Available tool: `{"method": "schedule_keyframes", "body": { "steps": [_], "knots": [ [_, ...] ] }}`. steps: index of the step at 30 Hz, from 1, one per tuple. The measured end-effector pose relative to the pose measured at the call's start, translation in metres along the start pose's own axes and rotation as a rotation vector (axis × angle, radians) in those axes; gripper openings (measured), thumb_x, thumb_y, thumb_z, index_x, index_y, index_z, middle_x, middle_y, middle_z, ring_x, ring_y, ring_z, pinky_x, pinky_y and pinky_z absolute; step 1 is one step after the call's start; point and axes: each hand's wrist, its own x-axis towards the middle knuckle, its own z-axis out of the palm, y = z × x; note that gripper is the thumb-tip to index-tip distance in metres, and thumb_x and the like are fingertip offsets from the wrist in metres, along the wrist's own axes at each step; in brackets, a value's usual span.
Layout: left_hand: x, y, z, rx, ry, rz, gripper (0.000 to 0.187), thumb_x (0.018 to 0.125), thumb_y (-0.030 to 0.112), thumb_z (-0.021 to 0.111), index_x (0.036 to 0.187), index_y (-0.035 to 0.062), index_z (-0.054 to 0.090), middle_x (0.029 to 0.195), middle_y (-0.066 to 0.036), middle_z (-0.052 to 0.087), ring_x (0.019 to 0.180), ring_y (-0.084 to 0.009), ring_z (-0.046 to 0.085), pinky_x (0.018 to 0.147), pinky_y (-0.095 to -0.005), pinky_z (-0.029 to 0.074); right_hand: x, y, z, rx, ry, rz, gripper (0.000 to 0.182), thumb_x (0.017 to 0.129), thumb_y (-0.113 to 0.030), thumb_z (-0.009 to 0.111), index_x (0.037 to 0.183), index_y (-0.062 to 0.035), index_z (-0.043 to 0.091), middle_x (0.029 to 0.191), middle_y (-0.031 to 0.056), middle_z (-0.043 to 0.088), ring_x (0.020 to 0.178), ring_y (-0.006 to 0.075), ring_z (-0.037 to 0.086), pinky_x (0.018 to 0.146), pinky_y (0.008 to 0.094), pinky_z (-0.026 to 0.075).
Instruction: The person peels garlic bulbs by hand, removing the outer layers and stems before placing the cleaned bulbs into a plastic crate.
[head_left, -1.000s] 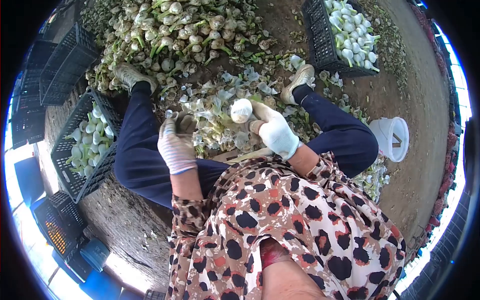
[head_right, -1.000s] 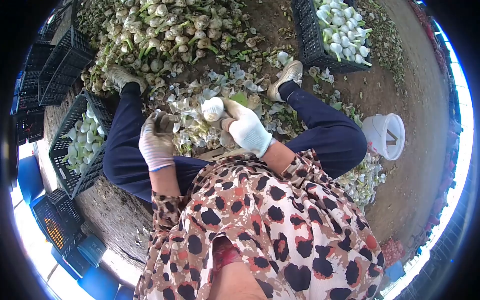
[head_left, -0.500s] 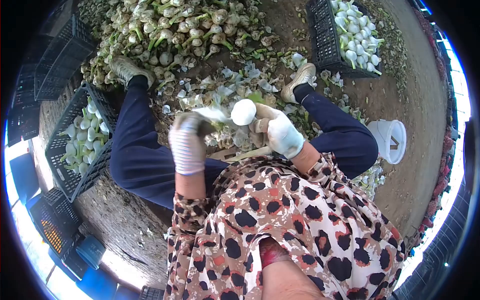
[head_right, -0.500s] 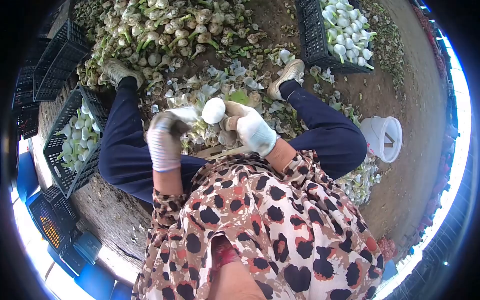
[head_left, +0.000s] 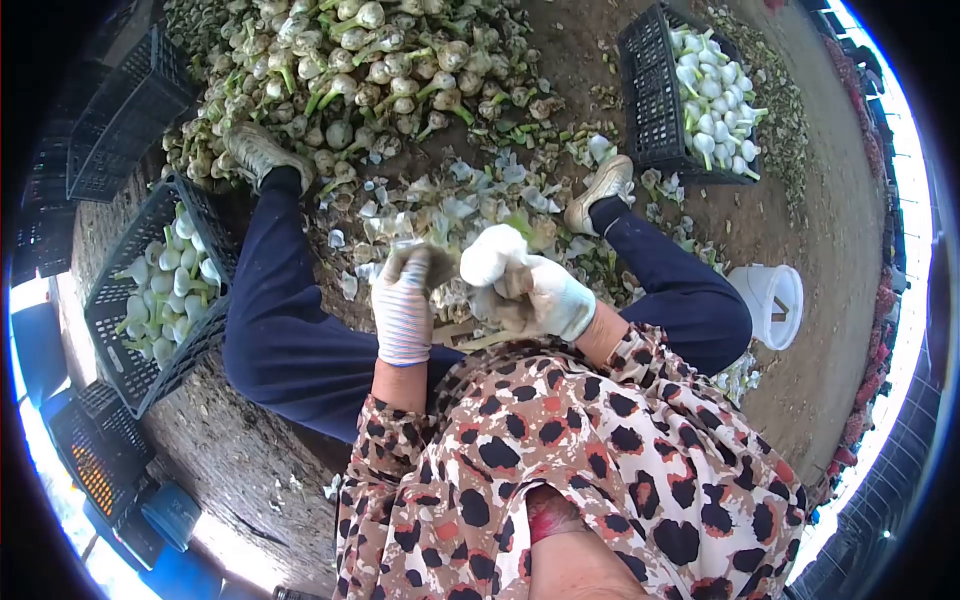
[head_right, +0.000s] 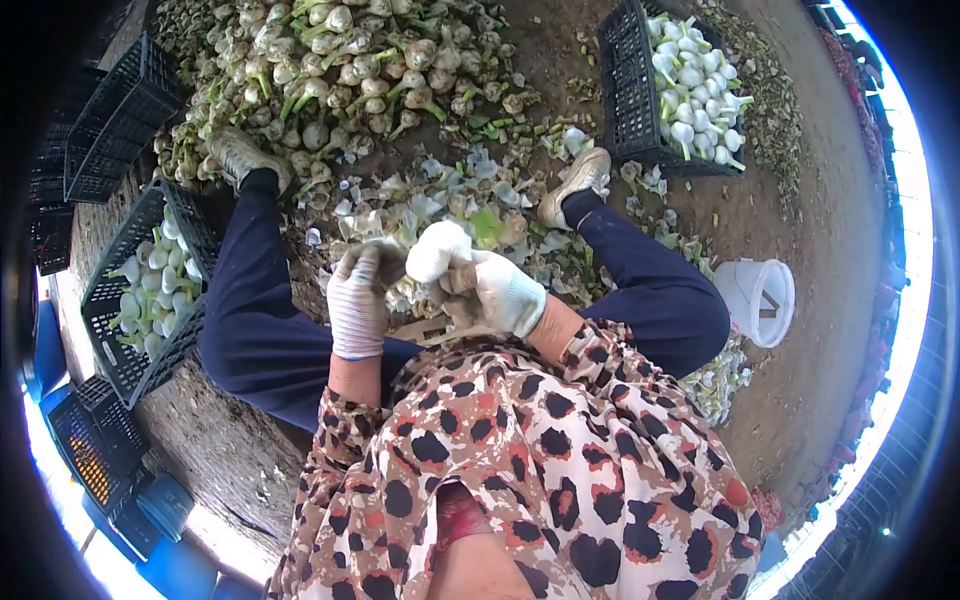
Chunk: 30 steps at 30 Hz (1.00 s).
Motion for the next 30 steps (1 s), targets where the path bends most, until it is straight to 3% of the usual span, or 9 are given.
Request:
{"method": "schedule_keyframes", "body": {
  "steps": [5,7,8,10,12,16,22,26,30],
  "knots": [
    [0.025,-0.062,-0.058,-0.122,0.192,-0.014,0.030,0.098,0.029,0.061,0.114,0.0035,0.062,0.104,-0.012,0.068,0.094,-0.0230,0.068,0.083,-0.0339,0.057,0.074,-0.006,0.097,-0.470,-0.227,-0.573,0.036,0.092,-0.001,0.052,0.128,0.0020,0.053,0.097,0.0110,0.064,0.068,0.0152,0.061,0.060,0.0256,0.053],
    [0.030,-0.085,-0.071,-0.190,0.160,0.116,0.035,0.100,0.029,0.056,0.123,0.0025,0.059,0.111,-0.010,0.066,0.100,-0.0208,0.065,0.085,-0.0300,0.055,0.062,-0.023,0.156,-0.852,-0.481,-0.276,0.060,0.089,-0.010,0.067,0.141,0.0025,0.040,0.116,0.0158,0.064,0.089,0.0225,0.067,0.081,0.0308,0.055],
    [0.026,-0.066,-0.056,-0.389,0.159,0.088,0.036,0.102,0.026,0.051,0.128,0.0016,0.058,0.113,-0.008,0.065,0.101,-0.0190,0.064,0.085,-0.0281,0.054,0.078,-0.020,0.165,-1.114,-0.524,-0.658,0.065,0.088,-0.016,0.069,0.142,0.0036,0.040,0.107,0.0152,0.067,0.085,0.0243,0.067,0.078,0.0319,0.055],
    [0.030,-0.031,-0.048,-0.020,0.285,-0.060,0.030,0.101,0.022,0.052,0.120,0.0012,0.061,0.104,-0.009,0.067,0.092,-0.0181,0.066,0.081,-0.0291,0.055,0.116,-0.057,0.170,-1.072,-0.469,-0.372,0.065,0.097,-0.018,0.059,0.152,-0.0011,0.027,0.134,0.0227,0.050,0.091,0.0213,0.063,0.085,0.0310,0.054],
    [0.032,-0.010,-0.029,-0.081,0.373,-0.130,0.018,0.099,0.018,0.057,0.099,0.0022,0.065,0.089,-0.008,0.068,0.076,-0.0155,0.065,0.073,-0.0312,0.057,0.209,-0.105,0.108,-1.548,-0.242,-0.843,0.059,0.097,-0.018,0.058,0.149,-0.0020,0.034,0.126,0.0249,0.056,0.085,0.0227,0.065,0.085,0.0309,0.055],
    [0.035,-0.018,-0.025,-0.011,0.278,-0.102,0.020,0.099,0.020,0.059,0.100,0.0013,0.065,0.089,-0.008,0.069,0.078,-0.0169,0.067,0.074,-0.0324,0.057,0.225,-0.214,0.075,-1.973,0.785,-0.330,0.073,0.089,-0.041,0.059,0.151,-0.0087,0.035,0.119,0.0243,0.065,0.109,0.0345,0.065,0.095,0.0425,0.052],
    [0.045,-0.009,-0.008,0.028,0.297,-0.189,0.017,0.098,0.013,0.061,0.104,-0.0013,0.067,0.092,-0.004,0.069,0.083,-0.0107,0.063,0.081,-0.0261,0.052,0.296,-0.253,0.001,-1.201,0.708,-0.391,0.071,0.084,-0.027,0.063,0.150,-0.0133,0.039,0.134,0.0204,0.058,0.106,0.0308,0.066,0.082,0.0368,0.058],
    [0.044,-0.018,-0.010,-0.030,0.232,-0.104,0.032,0.096,0.011,0.063,0.125,-0.0024,0.058,0.116,-0.010,0.064,0.099,-0.0133,0.060,0.090,-0.0273,0.049,0.253,-0.225,-0.006,-0.629,0.400,-0.350,0.067,0.090,-0.002,0.053,0.152,-0.0120,0.029,0.111,0.0162,0.065,0.069,0.0235,0.066,0.056,0.0399,0.059],
    [0.043,-0.004,-0.002,-0.127,0.026,0.007,0.089,0.083,0.017,0.077,0.153,0.0020,0.024,0.138,-0.015,0.050,0.123,-0.0226,0.051,0.102,-0.0335,0.044,0.143,-0.123,0.015,0.012,-0.237,-0.107,0.073,0.090,-0.007,0.063,0.153,-0.0102,0.027,0.132,0.0187,0.058,0.100,0.0280,0.068,0.078,0.0441,0.062]
  ]
}}
